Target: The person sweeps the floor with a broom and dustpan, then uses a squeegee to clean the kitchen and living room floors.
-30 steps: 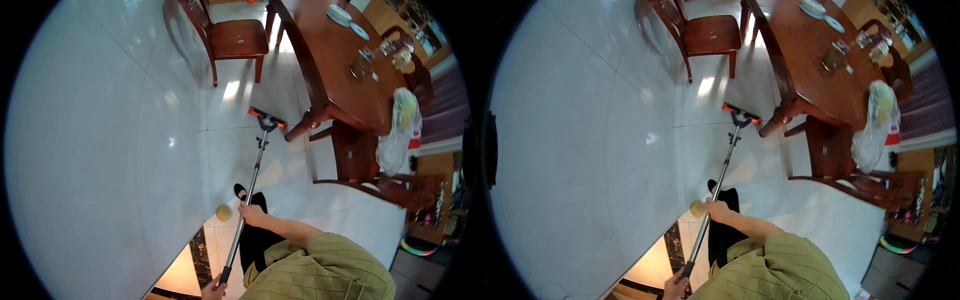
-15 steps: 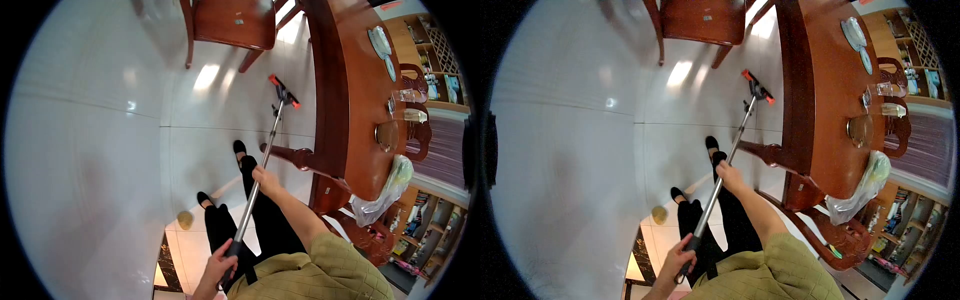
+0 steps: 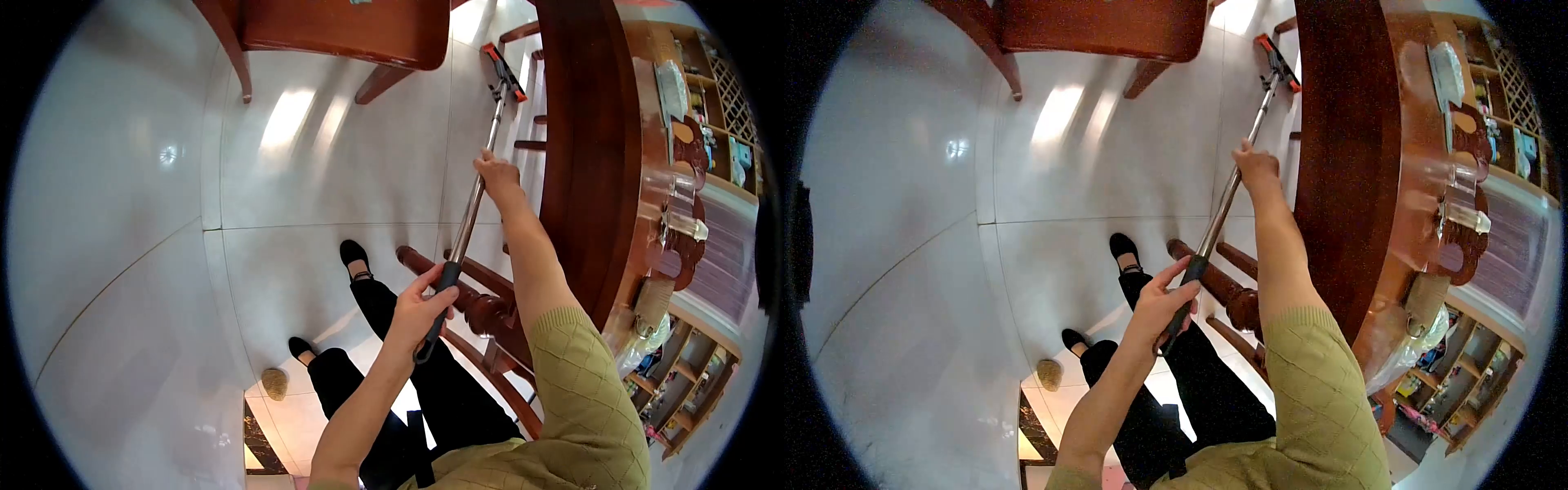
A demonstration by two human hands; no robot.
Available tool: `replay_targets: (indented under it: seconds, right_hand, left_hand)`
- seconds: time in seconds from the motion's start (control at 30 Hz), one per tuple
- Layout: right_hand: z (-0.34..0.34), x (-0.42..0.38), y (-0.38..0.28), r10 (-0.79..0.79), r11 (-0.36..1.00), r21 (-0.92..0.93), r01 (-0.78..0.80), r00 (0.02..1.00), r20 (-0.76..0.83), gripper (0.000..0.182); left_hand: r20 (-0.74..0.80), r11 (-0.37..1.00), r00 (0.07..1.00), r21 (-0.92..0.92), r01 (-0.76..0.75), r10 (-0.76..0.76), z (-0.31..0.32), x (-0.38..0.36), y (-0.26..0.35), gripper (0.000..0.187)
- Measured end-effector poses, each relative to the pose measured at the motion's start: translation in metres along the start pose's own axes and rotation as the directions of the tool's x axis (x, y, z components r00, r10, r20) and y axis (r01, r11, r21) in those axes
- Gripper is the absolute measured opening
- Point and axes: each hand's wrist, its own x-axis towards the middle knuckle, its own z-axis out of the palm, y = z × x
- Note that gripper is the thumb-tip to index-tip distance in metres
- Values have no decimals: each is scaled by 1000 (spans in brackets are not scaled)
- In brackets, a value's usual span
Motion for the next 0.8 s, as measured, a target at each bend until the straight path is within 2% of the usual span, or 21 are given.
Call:
replay_targets:
  seconds: [0.07,0.1,0.17,0.23,0.27,0.33,0.4,0.43,0.47,0.57,0.63,0.67,0.73,0.8]
  right_hand:
    - [9,-4,-3,107,994,-43,-103,989,97,43]
    - [36,-8,-5,83,997,-13,-82,994,72,47]
    - [60,-35,-32,67,997,28,-69,996,67,36]
    - [75,-79,-72,13,990,138,-22,997,71,29]
    - [80,-103,-94,-33,975,223,17,997,69,28]
    - [84,-159,-137,-111,920,372,124,992,-56,22]
    - [107,-206,-182,-155,868,466,170,985,-72,23]
    - [90,-235,-201,-226,831,492,259,966,-126,20]
    - [72,-261,-220,-294,787,511,345,939,-181,17]
    - [47,-326,-281,-402,731,565,383,910,-96,13]
    - [6,-375,-297,-506,648,625,436,859,-74,11]
    - [-5,-393,-302,-561,585,666,463,824,-80,12]
    - [-11,-410,-310,-596,437,728,528,776,-205,14]
    - [-22,-404,-297,-573,437,746,502,795,-199,14]
  left_hand:
    - [53,998,998,-48,36,-33,-10,7,-22,57]
    - [76,995,995,-63,76,-71,-20,1,-45,57]
    - [121,985,985,-105,137,-124,-38,-34,-75,56]
    - [50,978,983,-102,180,-176,-72,-80,-93,55]
    - [-35,971,972,-53,231,-233,-85,-109,-91,55]
    - [-116,965,965,88,246,-235,-117,-169,-100,53]
    - [-245,942,936,162,295,-252,-138,-237,-92,51]
    - [-290,931,933,229,285,-214,-153,-271,-95,48]
    - [-399,909,894,260,326,-206,-154,-305,-87,46]
    - [-610,870,789,343,353,-80,-153,-408,-89,38]
    - [-633,761,773,517,392,32,-152,-480,-109,35]
    - [-683,839,730,384,385,-21,-141,-506,-111,35]
    - [-741,869,654,216,446,-151,-114,-532,-95,37]
    - [-778,835,598,190,517,-193,-106,-522,-79,36]
